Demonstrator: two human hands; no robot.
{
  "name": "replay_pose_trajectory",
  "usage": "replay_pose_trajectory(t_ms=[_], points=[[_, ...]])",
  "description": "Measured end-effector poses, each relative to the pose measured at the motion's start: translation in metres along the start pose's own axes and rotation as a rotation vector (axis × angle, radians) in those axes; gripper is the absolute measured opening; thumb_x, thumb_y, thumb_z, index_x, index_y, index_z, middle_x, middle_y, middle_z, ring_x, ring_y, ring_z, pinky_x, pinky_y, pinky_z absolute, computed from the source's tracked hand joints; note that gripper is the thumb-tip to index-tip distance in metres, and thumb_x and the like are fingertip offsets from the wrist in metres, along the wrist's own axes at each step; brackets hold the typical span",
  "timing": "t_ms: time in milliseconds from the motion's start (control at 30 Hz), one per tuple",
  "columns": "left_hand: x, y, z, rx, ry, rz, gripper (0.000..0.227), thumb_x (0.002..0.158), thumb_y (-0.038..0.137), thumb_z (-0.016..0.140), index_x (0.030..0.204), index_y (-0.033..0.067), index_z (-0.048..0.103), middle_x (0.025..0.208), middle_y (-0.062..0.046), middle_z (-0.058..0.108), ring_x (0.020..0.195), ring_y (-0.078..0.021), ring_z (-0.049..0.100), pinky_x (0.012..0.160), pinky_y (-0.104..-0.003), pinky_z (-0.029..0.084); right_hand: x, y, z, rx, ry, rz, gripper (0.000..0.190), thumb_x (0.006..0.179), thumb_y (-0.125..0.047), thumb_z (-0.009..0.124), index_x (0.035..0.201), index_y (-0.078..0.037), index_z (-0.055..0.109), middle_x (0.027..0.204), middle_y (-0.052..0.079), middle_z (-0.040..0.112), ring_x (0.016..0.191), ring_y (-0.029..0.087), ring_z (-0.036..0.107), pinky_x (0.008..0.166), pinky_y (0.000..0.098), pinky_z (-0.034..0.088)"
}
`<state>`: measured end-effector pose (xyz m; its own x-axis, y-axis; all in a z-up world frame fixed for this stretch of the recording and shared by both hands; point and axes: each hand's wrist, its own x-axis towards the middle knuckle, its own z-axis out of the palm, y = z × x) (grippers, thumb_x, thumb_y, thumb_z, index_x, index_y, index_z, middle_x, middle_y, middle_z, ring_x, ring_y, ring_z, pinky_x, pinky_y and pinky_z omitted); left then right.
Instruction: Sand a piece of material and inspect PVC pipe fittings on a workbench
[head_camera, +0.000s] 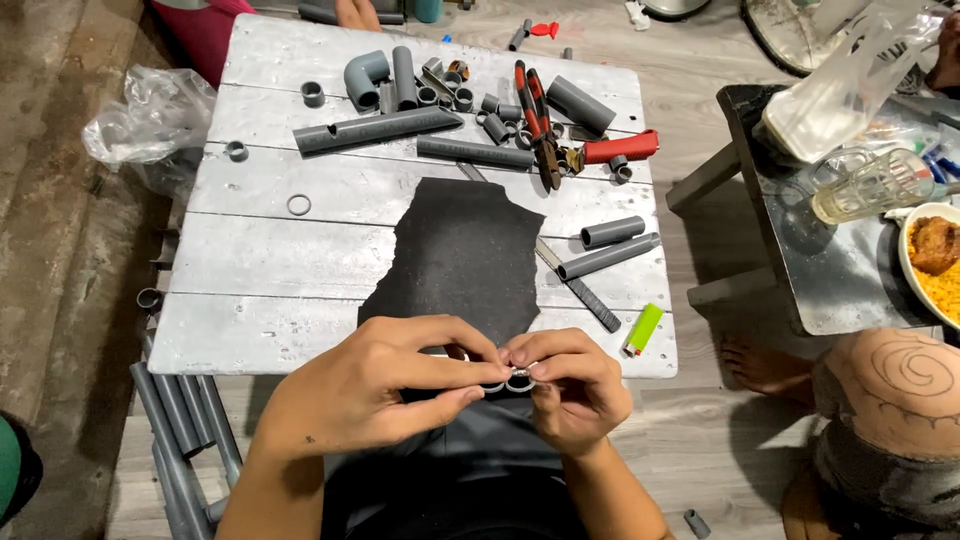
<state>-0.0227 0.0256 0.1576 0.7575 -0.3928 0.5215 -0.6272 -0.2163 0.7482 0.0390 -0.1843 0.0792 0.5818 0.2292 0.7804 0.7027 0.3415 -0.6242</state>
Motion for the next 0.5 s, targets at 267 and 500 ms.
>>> replay_pose_trajectory(t_ms=[267,500], points=[[-0.003,-0.009,-0.013,0.083,0.05,-0.105,0.02,0.095,0.005,0.066,0.113,0.0039,0.074,0.111,-0.013,0.075,0.095,-0.023,0.076,0.081,-0.029,0.062,0.002,0.004,-0.003,0.034,-0.027,-0.039,0.016,0.106,-0.016,0.057,0.098,-0.003,0.057,0.089,0.024,0.063,0.074,0.034,0.072,0.07,0.0445,0.069],[-0.023,-0.076,-0.073,0.711,0.197,-1.097,0.033,0.1,0.023,0.063,0.129,0.0087,0.071,0.123,-0.017,0.073,0.105,-0.0397,0.071,0.088,-0.059,0.054,-0.005,0.013,-0.012,0.114,-0.033,-0.155,0.006,0.099,0.006,0.053,0.1,0.001,0.057,0.089,0.029,0.067,0.071,0.043,0.073,0.063,0.0497,0.07]])
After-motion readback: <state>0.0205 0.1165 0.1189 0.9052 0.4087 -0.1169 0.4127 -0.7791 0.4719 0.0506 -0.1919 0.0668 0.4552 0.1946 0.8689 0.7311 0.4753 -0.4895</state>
